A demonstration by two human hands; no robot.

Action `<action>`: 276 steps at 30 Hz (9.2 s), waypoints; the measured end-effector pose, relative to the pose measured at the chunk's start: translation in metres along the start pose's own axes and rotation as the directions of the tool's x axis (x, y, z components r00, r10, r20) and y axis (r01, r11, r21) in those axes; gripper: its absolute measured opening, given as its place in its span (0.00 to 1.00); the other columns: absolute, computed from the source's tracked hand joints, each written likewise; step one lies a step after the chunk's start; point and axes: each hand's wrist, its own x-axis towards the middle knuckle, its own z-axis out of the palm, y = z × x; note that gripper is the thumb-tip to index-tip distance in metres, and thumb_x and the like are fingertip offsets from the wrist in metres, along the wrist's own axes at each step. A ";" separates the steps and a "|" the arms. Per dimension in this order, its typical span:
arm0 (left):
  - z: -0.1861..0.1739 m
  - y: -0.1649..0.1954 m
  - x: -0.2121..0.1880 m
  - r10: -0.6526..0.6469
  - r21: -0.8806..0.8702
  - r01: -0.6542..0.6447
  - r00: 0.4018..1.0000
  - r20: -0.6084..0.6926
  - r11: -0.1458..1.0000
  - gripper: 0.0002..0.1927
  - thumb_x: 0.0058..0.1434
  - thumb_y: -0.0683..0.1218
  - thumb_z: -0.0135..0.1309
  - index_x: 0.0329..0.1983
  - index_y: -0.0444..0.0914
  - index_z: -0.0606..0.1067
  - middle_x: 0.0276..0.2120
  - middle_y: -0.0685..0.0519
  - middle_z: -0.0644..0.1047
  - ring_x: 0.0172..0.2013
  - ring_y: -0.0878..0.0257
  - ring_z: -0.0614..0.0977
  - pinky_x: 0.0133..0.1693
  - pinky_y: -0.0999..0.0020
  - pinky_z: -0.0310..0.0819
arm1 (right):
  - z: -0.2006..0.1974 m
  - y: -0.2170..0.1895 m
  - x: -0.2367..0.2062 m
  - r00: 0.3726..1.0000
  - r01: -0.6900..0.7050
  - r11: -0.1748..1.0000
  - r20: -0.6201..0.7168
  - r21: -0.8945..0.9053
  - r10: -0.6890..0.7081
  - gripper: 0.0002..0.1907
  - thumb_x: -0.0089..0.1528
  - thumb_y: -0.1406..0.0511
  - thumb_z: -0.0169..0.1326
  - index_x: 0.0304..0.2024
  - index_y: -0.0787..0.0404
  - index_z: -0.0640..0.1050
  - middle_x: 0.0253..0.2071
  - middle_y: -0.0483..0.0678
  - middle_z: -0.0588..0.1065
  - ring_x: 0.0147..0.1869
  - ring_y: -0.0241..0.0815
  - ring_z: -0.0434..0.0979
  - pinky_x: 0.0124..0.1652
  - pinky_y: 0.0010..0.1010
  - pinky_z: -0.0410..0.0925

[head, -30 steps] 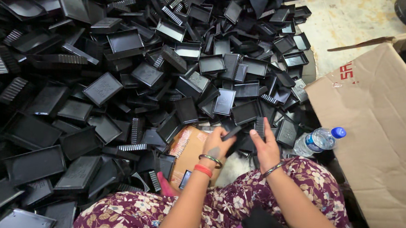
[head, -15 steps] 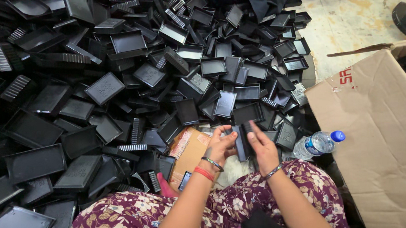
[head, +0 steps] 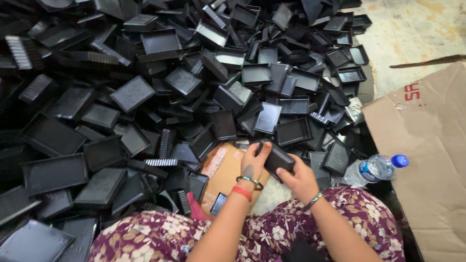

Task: The person sits on the floor and repeatedly picks up two black plastic components from a large pile. They align and press the parts together by hand, then place the assembled unit back into the pile. The process is repeated continuously throughout the clip.

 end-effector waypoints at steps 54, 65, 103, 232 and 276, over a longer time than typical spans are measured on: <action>-0.171 0.052 0.069 0.417 0.983 -0.080 0.909 0.003 0.168 0.10 0.60 0.44 0.49 0.42 0.43 0.78 0.42 0.48 0.77 0.45 0.47 0.78 0.41 0.50 0.76 | 0.029 -0.039 -0.034 0.935 -0.318 0.504 0.354 0.803 0.025 0.41 0.52 0.70 0.48 0.70 0.61 0.60 0.68 0.61 0.66 0.70 0.66 0.66 0.63 0.58 0.63; -0.078 0.034 -0.045 0.193 0.482 -0.295 0.949 0.249 0.825 0.16 0.57 0.44 0.61 0.49 0.40 0.76 0.45 0.43 0.78 0.48 0.49 0.81 0.50 0.61 0.76 | 0.043 -0.021 -0.045 0.930 -0.365 0.461 0.343 0.809 0.133 0.28 0.68 0.57 0.44 0.70 0.54 0.64 0.62 0.49 0.72 0.64 0.44 0.73 0.62 0.41 0.65; -0.070 0.058 -0.041 -0.378 -0.297 0.525 0.819 0.432 0.798 0.52 0.52 0.38 0.58 0.78 0.40 0.46 0.49 0.48 0.77 0.46 0.60 0.79 0.45 0.57 0.78 | 0.017 -0.019 -0.037 0.992 -0.115 0.694 0.120 0.710 0.042 0.26 0.63 0.69 0.52 0.65 0.62 0.68 0.58 0.48 0.71 0.62 0.42 0.72 0.61 0.41 0.66; -0.075 -0.015 0.017 -0.049 0.097 0.041 0.995 0.084 0.994 0.32 0.62 0.70 0.52 0.32 0.36 0.78 0.30 0.45 0.79 0.33 0.53 0.83 0.38 0.61 0.74 | 0.015 -0.020 -0.016 0.926 -0.237 0.968 0.283 -0.081 0.250 0.20 0.59 0.55 0.61 0.37 0.68 0.78 0.26 0.51 0.81 0.26 0.40 0.81 0.28 0.30 0.73; -0.090 -0.014 0.027 0.265 0.822 -0.417 0.905 0.334 0.388 0.27 0.49 0.56 0.68 0.50 0.42 0.78 0.50 0.51 0.78 0.56 0.50 0.75 0.56 0.51 0.66 | -0.005 0.006 0.002 0.924 -0.277 0.720 -0.028 0.636 0.381 0.13 0.65 0.61 0.54 0.51 0.54 0.72 0.44 0.47 0.76 0.47 0.43 0.79 0.41 0.39 0.72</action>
